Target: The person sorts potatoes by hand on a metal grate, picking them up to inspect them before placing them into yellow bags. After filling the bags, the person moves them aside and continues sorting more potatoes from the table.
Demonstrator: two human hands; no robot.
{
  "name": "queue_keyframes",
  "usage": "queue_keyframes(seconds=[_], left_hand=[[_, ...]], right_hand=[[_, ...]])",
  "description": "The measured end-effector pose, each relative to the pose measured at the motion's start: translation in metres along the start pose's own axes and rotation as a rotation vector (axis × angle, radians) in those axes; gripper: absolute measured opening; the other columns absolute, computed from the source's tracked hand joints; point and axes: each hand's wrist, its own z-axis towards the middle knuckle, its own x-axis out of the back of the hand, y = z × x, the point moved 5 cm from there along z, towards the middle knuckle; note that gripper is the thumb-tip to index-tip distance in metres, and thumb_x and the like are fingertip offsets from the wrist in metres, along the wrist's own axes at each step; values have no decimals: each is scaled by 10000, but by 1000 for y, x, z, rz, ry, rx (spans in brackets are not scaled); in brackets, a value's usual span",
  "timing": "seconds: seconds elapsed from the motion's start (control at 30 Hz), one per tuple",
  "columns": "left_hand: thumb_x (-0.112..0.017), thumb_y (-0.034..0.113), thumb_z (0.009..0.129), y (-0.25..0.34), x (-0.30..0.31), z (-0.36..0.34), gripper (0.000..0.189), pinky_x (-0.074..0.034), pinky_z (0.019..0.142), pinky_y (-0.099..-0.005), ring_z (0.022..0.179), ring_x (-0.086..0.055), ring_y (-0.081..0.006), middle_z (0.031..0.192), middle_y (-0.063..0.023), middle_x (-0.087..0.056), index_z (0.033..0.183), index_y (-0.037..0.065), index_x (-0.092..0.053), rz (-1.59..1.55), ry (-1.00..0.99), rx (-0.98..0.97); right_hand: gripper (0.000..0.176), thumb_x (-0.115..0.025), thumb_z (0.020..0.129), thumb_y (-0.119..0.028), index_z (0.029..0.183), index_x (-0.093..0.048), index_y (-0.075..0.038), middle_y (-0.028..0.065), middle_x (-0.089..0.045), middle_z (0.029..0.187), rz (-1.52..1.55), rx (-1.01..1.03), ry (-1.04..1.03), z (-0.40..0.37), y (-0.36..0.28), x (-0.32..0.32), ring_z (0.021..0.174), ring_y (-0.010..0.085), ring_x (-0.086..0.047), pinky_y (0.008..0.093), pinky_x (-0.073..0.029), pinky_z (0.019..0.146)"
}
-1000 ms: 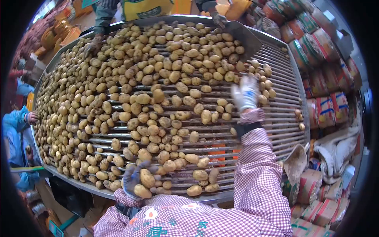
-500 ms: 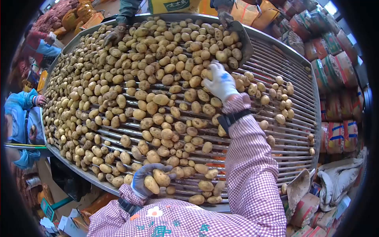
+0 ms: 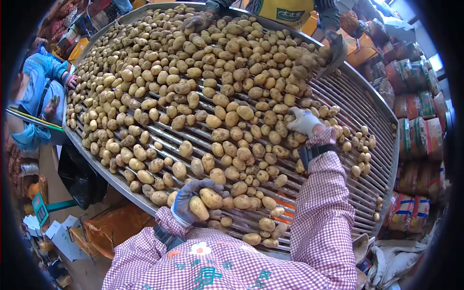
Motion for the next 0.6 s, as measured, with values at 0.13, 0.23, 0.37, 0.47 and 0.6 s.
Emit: queue_keyframes(seconds=[0.13, 0.23, 0.37, 0.47, 0.6], left_hand=[[-441, 422, 1078, -5, -27, -5, 572, -476, 1096, -585, 1292, -581, -426, 1445, -246, -541, 1484, 18, -446, -146, -184, 178], [-446, 450, 1076, -13, -19, -10, 603, -444, 1136, -556, 1317, -555, -426, 1470, -252, -516, 1504, 25, -436, -227, -114, 206], [-487, 514, 1052, -11, -19, -16, 653, -439, 1138, -539, 1321, -559, -377, 1471, -215, -531, 1519, 61, -436, -182, -17, 109], [-492, 559, 1039, -7, 1, -27, 666, -444, 1137, -504, 1307, -577, -333, 1471, -187, -540, 1516, 97, -451, -239, 39, 38], [-464, 502, 1061, -5, -19, -38, 563, -438, 1151, -484, 1347, -535, -310, 1461, -143, -552, 1483, 130, -494, -345, -176, 40]], right_hand=[[618, -690, 888, -300, 1419, -526, -30, 212, -658, 1282, 282, 170, 484, -60, -28, -23, 1220, 344, -629, 423, -495, 1057], [562, -703, 892, -121, 1393, -521, 55, 183, -649, 1283, 800, 536, 338, -103, -107, -31, 1176, 268, -644, 375, -530, 1013], [647, -766, 851, -169, 1418, -527, 31, 199, -618, 1318, 929, 783, 271, -173, -210, -82, 1193, 317, -629, 395, -511, 1035], [692, -796, 799, -214, 1412, -551, -7, 213, -609, 1304, 668, 821, 283, -197, -244, -99, 1213, 375, -603, 421, -497, 1021], [609, -705, 898, -325, 1416, -558, -40, 187, -570, 1378, 538, 925, 251, -215, -263, -110, 1340, 402, -482, 512, -364, 1123]])
